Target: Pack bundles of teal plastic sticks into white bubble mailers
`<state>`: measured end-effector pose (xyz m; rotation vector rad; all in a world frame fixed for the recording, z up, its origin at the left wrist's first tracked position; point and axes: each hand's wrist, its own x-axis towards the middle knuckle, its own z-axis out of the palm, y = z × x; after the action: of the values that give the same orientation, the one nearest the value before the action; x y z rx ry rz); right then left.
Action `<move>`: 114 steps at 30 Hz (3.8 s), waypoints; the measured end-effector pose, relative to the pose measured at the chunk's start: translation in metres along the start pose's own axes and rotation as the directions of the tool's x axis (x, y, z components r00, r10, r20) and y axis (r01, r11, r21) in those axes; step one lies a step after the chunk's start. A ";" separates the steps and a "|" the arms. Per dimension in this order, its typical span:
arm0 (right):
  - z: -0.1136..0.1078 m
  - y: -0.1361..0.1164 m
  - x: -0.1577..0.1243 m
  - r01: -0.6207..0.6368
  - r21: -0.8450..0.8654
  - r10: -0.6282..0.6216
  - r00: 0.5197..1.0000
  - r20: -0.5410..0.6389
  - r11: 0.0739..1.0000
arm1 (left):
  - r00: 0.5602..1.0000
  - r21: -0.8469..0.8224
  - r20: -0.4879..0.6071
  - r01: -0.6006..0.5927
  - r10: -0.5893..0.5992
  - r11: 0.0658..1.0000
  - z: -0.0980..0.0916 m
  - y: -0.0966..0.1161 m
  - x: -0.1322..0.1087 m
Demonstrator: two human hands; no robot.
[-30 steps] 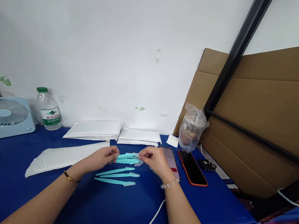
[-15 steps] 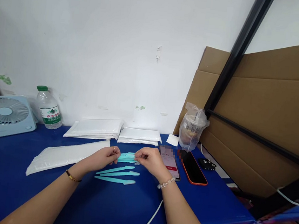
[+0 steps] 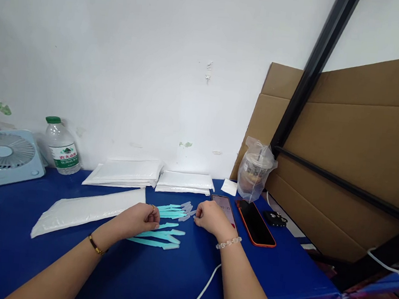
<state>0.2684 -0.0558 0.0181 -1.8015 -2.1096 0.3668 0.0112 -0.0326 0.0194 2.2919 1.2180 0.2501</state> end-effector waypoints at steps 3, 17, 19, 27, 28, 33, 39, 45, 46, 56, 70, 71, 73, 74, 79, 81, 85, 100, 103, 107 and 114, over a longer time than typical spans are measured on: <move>0.001 -0.005 -0.002 0.013 -0.054 -0.013 1.000 0.005 0.998 | 0.998 0.062 -0.049 0.030 -0.027 0.998 0.005 0.001 0.003; 0.016 -0.012 0.003 0.218 0.410 -0.285 0.952 0.109 0.886 | 0.994 0.091 -0.106 0.024 -0.015 0.996 0.012 0.006 0.006; 0.018 -0.015 0.003 0.231 0.425 -0.302 0.947 0.107 0.875 | 0.994 0.080 -0.108 0.010 -0.002 0.997 0.015 0.006 0.007; 0.017 -0.018 0.002 0.287 0.386 -0.342 0.936 0.082 0.877 | 0.996 0.031 -0.063 -0.053 0.054 0.998 0.019 0.003 0.010; 0.016 -0.016 0.003 0.289 0.347 -0.320 0.947 0.034 0.892 | 0.995 0.059 -0.086 -0.050 0.055 0.997 0.017 0.002 0.011; 0.014 -0.003 0.008 0.264 0.155 -0.255 0.964 -0.077 0.952 | 0.975 0.287 -0.185 -0.063 0.120 0.956 0.011 -0.008 0.015; 0.018 0.002 0.009 0.234 0.149 -0.234 0.972 -0.015 0.961 | 0.975 0.316 -0.161 -0.095 0.152 0.944 0.006 -0.013 0.020; 0.017 0.002 0.007 0.218 0.155 -0.224 0.974 0.023 0.964 | 0.974 0.292 -0.169 -0.096 0.150 0.951 0.004 -0.015 0.022; 0.017 0.002 0.007 0.220 0.152 -0.226 0.974 0.023 0.963 | 0.973 0.306 -0.167 -0.103 0.160 0.947 0.004 -0.016 0.022; 0.017 0.002 0.009 0.213 0.081 -0.212 0.977 -0.024 0.974 | 0.939 0.438 -0.203 -0.167 0.279 0.883 0.003 -0.009 0.018; 0.009 0.004 0.007 0.081 0.357 -0.139 0.981 0.138 0.930 | 0.984 0.312 -0.154 -0.038 0.090 0.949 0.008 -0.001 0.014; 0.009 0.004 0.007 0.078 0.365 -0.139 0.980 0.145 0.928 | 0.984 0.308 -0.159 -0.031 0.084 0.951 0.008 0.000 0.014; 0.009 0.004 0.007 0.075 0.355 -0.135 0.980 0.149 0.932 | 0.984 0.300 -0.164 -0.022 0.075 0.954 0.008 0.000 0.014; 0.009 0.004 0.006 0.073 0.351 -0.135 0.979 0.155 0.933 | 0.984 0.297 -0.163 -0.019 0.071 0.955 0.009 0.001 0.014; 0.009 0.006 0.006 0.071 0.362 -0.148 0.971 0.188 0.929 | 0.986 0.299 -0.156 -0.011 0.061 0.954 0.008 0.002 0.015; 0.009 0.008 0.006 0.065 0.357 -0.141 0.971 0.191 0.932 | 0.986 0.299 -0.157 -0.011 0.061 0.954 0.008 0.001 0.015; 0.009 0.012 0.006 0.065 0.357 -0.141 0.971 0.191 0.932 | 0.986 0.293 -0.153 -0.014 0.062 0.956 0.008 0.000 0.015; 0.014 -0.002 0.007 0.102 0.369 -0.176 0.969 0.174 0.924 | 0.983 0.267 -0.160 -0.047 0.092 0.963 0.009 0.001 0.015; 0.015 -0.006 0.006 0.132 0.367 -0.209 0.962 0.178 0.921 | 0.984 0.250 -0.140 -0.069 0.107 0.966 0.010 0.002 0.015; 0.008 0.004 0.009 0.113 0.260 -0.132 0.990 0.057 0.959 | 0.979 0.283 -0.166 -0.065 0.116 0.957 0.012 -0.001 0.016; 0.010 0.023 0.017 0.090 0.094 -0.085 0.994 -0.063 0.991 | 0.960 0.422 -0.228 -0.053 0.163 0.905 0.012 -0.009 0.024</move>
<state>0.2829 -0.0348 0.0012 -1.6401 -2.0859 0.3814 0.0234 -0.0137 0.0030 2.7701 1.3781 0.3729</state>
